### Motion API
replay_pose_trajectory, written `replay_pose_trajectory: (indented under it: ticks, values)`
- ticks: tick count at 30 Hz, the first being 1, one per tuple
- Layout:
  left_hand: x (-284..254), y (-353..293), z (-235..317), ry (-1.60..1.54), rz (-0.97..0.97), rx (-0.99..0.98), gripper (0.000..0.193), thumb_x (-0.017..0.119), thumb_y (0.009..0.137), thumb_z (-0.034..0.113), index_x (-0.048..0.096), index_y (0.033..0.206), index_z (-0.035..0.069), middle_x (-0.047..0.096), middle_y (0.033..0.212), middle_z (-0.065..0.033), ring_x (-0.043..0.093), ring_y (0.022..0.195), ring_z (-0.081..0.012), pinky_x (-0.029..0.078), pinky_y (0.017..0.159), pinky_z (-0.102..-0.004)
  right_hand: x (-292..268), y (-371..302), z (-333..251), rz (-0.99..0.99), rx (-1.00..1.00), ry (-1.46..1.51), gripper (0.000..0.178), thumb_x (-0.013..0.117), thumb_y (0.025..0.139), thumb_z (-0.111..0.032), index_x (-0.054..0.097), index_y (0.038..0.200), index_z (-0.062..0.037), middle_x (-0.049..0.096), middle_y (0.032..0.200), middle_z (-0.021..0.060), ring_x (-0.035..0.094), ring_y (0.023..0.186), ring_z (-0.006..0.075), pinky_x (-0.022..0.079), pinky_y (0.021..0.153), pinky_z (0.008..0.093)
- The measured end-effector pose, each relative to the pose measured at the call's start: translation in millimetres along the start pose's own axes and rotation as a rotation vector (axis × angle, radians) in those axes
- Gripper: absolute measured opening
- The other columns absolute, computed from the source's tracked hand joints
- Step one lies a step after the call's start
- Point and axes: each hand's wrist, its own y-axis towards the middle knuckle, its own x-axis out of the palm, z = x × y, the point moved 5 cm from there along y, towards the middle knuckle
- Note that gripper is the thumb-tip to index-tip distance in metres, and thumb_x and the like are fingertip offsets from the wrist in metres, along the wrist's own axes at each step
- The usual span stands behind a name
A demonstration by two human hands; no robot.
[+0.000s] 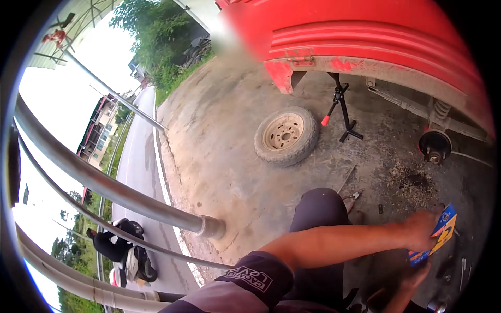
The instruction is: The person uses a screwdriver and pliers to manipulate components of a vehicle's brake assembly, applying spray from a can and handling brake pads and springs.
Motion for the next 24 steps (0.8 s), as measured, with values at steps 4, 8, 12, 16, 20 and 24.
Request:
replay_pose_trajectory:
  ticks: [4,8,12,16,20,24]
  values:
    - [-12,4,-13,0.005,0.076,-0.007,0.084,0.074,0.072,0.013,0.038,0.144,-0.012,0.067,0.11,-0.0352,0.067,0.105,-0.0508,0.056,0.091,-0.0515,12,4,-18,0.096,0.03,-0.375,0.049,0.051,0.106,-0.028,0.051,0.148,-0.0009,0.06,0.141,0.0099,0.056,0.128,0.0248,0.043,0.11,0.0398]
    - [-22,18,-25,0.004,0.064,-0.059,0.088,0.071,0.075,0.014,0.031,0.149,-0.012,0.067,0.109,-0.0362,0.066,0.106,-0.0513,0.056,0.091,-0.052,80,7,-48,0.207,0.025,-0.741,0.047,0.055,0.105,-0.021,0.052,0.146,0.003,0.061,0.139,0.0108,0.059,0.122,0.0233,0.045,0.106,0.0369]
    - [-37,15,-26,0.02,-0.021,-0.043,0.088,0.07,0.078,0.014,0.028,0.15,-0.013,0.067,0.109,-0.0364,0.067,0.105,-0.0513,0.056,0.091,-0.0519,75,18,-47,0.096,0.097,-0.723,0.047,0.058,0.104,-0.017,0.053,0.146,0.0046,0.062,0.139,0.0111,0.061,0.12,0.0226,0.046,0.105,0.0356]
    - [-50,6,-28,0.066,-0.064,-0.01,0.097,0.071,0.084,0.022,0.017,0.157,-0.013,0.065,0.118,-0.0363,0.065,0.113,-0.049,0.054,0.097,-0.049,128,-4,-48,-0.062,0.123,-0.429,0.045,0.058,0.102,-0.013,0.052,0.144,0.0028,0.063,0.137,0.011,0.061,0.12,0.0213,0.047,0.105,0.0363]
    - [-86,-10,20,-0.01,-0.178,-0.017,0.101,0.071,0.09,0.035,0.015,0.16,-0.01,0.053,0.143,-0.0353,0.058,0.127,-0.0476,0.049,0.107,-0.0457,112,-6,-46,-0.055,0.103,-0.327,0.052,0.062,0.101,-0.016,0.047,0.148,0.0017,0.06,0.14,0.0125,0.059,0.124,0.0244,0.046,0.108,0.0396]
    - [-92,-10,23,0.017,-0.252,-0.023,0.1,0.068,0.092,0.041,0.016,0.159,-0.011,0.056,0.137,-0.0349,0.06,0.125,-0.0472,0.051,0.105,-0.0458,105,-25,-45,-0.093,0.105,-0.258,0.051,0.061,0.101,-0.019,0.048,0.146,0.0011,0.059,0.139,0.0128,0.058,0.123,0.0257,0.046,0.107,0.0403]
